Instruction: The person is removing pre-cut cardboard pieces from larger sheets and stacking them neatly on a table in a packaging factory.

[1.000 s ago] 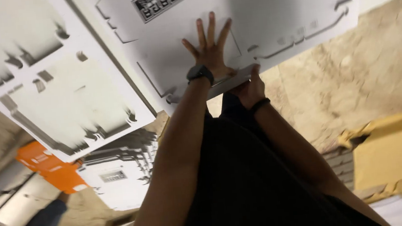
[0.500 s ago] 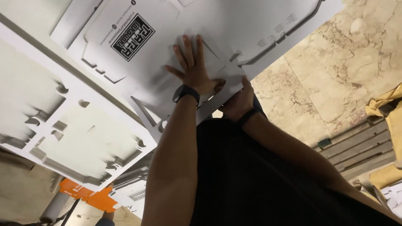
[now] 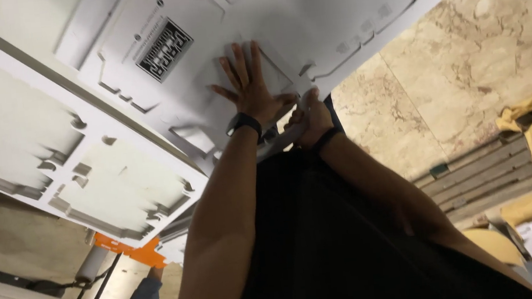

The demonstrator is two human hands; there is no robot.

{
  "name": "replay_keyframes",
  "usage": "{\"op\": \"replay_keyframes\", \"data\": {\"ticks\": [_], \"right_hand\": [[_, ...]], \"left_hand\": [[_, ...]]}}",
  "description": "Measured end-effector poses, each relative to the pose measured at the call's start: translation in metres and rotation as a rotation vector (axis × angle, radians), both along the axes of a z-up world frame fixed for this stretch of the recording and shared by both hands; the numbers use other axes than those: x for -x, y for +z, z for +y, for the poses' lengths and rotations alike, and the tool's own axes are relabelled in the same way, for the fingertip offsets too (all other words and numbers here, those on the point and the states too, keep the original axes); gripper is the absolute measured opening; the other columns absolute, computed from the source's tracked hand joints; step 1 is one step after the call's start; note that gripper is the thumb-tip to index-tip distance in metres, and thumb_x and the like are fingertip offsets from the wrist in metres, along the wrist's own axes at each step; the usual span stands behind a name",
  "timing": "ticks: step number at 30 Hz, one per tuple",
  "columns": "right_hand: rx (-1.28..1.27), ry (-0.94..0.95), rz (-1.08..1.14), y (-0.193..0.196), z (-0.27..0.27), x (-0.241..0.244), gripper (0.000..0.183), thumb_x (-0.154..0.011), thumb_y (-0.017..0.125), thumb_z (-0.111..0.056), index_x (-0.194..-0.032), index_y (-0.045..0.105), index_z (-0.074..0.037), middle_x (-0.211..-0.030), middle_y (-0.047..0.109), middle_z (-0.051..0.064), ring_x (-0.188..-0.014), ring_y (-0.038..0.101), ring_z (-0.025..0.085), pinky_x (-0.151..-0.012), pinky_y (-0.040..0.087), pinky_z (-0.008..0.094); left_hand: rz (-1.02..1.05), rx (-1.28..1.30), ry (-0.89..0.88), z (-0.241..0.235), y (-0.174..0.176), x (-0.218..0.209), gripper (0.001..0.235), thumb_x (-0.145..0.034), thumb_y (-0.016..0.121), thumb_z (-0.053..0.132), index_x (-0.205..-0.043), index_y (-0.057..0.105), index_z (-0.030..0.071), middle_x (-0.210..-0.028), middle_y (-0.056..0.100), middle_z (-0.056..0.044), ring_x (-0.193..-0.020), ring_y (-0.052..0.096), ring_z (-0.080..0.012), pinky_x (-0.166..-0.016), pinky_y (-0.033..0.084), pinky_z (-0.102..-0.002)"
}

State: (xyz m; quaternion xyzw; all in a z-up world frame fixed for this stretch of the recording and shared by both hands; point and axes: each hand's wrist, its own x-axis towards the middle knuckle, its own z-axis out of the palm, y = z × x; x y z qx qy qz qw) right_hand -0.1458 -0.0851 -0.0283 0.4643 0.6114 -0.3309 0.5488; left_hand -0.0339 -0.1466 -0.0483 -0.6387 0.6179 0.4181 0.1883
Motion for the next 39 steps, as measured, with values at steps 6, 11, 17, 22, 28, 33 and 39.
{"op": "replay_keyframes", "data": {"ticks": [6, 11, 17, 22, 28, 33, 39], "right_hand": [[0.099, -0.142, 0.019, 0.0, 0.01, -0.002, 0.044, -0.107, 0.048, -0.046, -0.109, 0.062, -0.004, -0.08, 0.063, 0.011, -0.068, 0.061, 0.025, -0.066, 0.057, 0.039], [0.267, 0.3, 0.066, 0.027, 0.01, 0.017, 0.037, -0.093, 0.063, -0.035, -0.107, 0.067, -0.001, -0.079, 0.065, 0.012, -0.062, 0.062, 0.026, -0.048, 0.048, 0.034], [0.378, 0.813, 0.193, 0.027, 0.002, 0.025, 0.028, -0.086, 0.07, -0.031, -0.095, 0.062, -0.006, -0.067, 0.055, 0.006, -0.047, 0.05, 0.019, -0.038, 0.04, 0.029], [0.218, 0.999, 0.373, 0.067, -0.015, 0.013, 0.028, -0.082, 0.067, -0.032, -0.096, 0.068, -0.008, -0.071, 0.06, 0.003, -0.054, 0.053, 0.016, -0.043, 0.044, 0.03], [0.323, 1.262, 0.539, 0.093, -0.006, -0.002, 0.074, -0.082, 0.077, -0.055, -0.136, 0.062, -0.006, -0.12, 0.071, 0.021, -0.119, 0.065, 0.041, -0.103, 0.051, 0.057], [0.337, 1.302, 0.535, 0.106, -0.028, 0.0, 0.075, -0.082, 0.076, -0.059, -0.134, 0.063, -0.006, -0.116, 0.072, 0.021, -0.114, 0.067, 0.04, -0.096, 0.054, 0.058], [0.415, 1.097, 0.524, 0.086, -0.002, 0.005, 0.067, -0.085, 0.078, -0.051, -0.12, 0.063, 0.004, -0.08, 0.058, 0.011, -0.064, 0.062, 0.023, -0.05, 0.055, 0.035]], "left_hand": [[0.066, -0.069, 0.016, -0.007, 0.012, -0.004, 0.149, -0.072, 0.1, 0.063, -0.164, -0.014, 0.033, -0.168, -0.031, 0.001, -0.151, -0.036, -0.037, -0.106, -0.026, -0.077], [0.034, -0.064, -0.055, -0.009, 0.012, -0.005, 0.155, -0.067, 0.101, 0.052, -0.163, -0.018, 0.03, -0.166, -0.035, -0.002, -0.149, -0.039, -0.0386, -0.107, -0.017, -0.083], [-0.02, -0.019, -0.07, -0.003, 0.015, -0.002, 0.144, -0.075, 0.093, 0.05, -0.163, -0.019, 0.029, -0.168, -0.032, -0.003, -0.153, -0.031, -0.0395, -0.108, -0.015, -0.084], [-0.012, 0.009, -0.015, 0.001, 0.007, 0.003, 0.11, -0.081, 0.035, -0.02, -0.166, -0.011, 0.033, -0.168, -0.029, 0.003, -0.155, -0.029, -0.0344, -0.109, -0.018, -0.081], [-0.171, 0.204, -0.231, 0.028, 0.001, 0.006, 0.148, -0.072, 0.092, 0.048, -0.165, -0.02, 0.023, -0.17, -0.025, -0.011, -0.155, -0.017, -0.0462, -0.111, 0.008, -0.087], [-0.088, 0.14, -0.165, 0.012, -0.002, -0.002, 0.155, -0.059, 0.095, 0.057, -0.167, -0.011, 0.024, -0.172, -0.016, -0.011, -0.155, -0.015, -0.0466, -0.109, 0.005, -0.087], [-0.078, 0.048, -0.166, 0.0, 0.017, -0.004, 0.152, -0.063, 0.092, 0.056, -0.164, -0.019, 0.028, -0.17, -0.025, -0.006, -0.155, -0.021, -0.0433, -0.11, -0.002, -0.086]]}}
